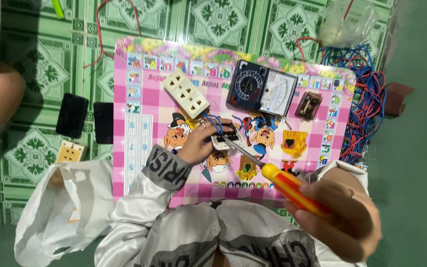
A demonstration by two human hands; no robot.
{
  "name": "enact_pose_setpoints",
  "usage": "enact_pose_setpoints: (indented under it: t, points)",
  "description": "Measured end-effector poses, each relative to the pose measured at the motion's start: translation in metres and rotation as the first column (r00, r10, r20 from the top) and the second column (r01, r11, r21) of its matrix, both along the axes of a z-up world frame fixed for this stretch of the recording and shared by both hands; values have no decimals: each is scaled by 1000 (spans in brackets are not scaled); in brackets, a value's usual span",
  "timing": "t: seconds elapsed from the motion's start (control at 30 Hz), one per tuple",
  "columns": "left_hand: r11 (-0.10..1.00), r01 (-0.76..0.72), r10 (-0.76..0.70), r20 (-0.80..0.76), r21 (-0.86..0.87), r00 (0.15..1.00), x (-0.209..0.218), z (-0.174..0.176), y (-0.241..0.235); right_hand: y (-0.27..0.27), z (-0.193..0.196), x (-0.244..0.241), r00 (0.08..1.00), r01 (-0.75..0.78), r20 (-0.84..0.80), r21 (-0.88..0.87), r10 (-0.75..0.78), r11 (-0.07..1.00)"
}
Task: The person uses a screwdriver to unscrew and disassemble a white electrical outlet on a pink checkered mat. They remove the cover, separate the internal components, and manipulate the wires and screws within the device.
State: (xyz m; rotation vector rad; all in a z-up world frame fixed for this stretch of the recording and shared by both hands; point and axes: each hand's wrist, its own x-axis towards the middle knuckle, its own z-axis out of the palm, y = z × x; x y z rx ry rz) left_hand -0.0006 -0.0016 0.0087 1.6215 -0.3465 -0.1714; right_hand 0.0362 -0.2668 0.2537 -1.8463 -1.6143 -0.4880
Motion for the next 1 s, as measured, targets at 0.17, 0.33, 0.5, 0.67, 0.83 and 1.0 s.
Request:
enact_pose_setpoints:
  t: [0.17,0.33,0.5,0.67,0.83,1.0]
  points:
    - [1000,-19,19,8,-8,1000,-1,-2,-2,13,24,-19,955,253,-105,-193,-276,948]
    - [1000,-3,3,21,-5,1000,0,0,0,1,15,-11,990,118,-65,-121,-127,986]
    - [1000,-25,25,-4,5,1000,-1,2,-1,15,30,-18,968,199,-103,-238,-228,951]
    - [1000,-10,10,21,-16,1000,-1,0,-1,5,20,-16,983,128,-108,-184,-150,975]
    - [1000,-7,7,30,-15,1000,-1,-1,0,-1,14,2,995,-87,-56,-157,79,984]
    - [1000,-5,5,18,-29,1000,0,-2,0,-5,4,1,993,-107,-69,-106,100,989]
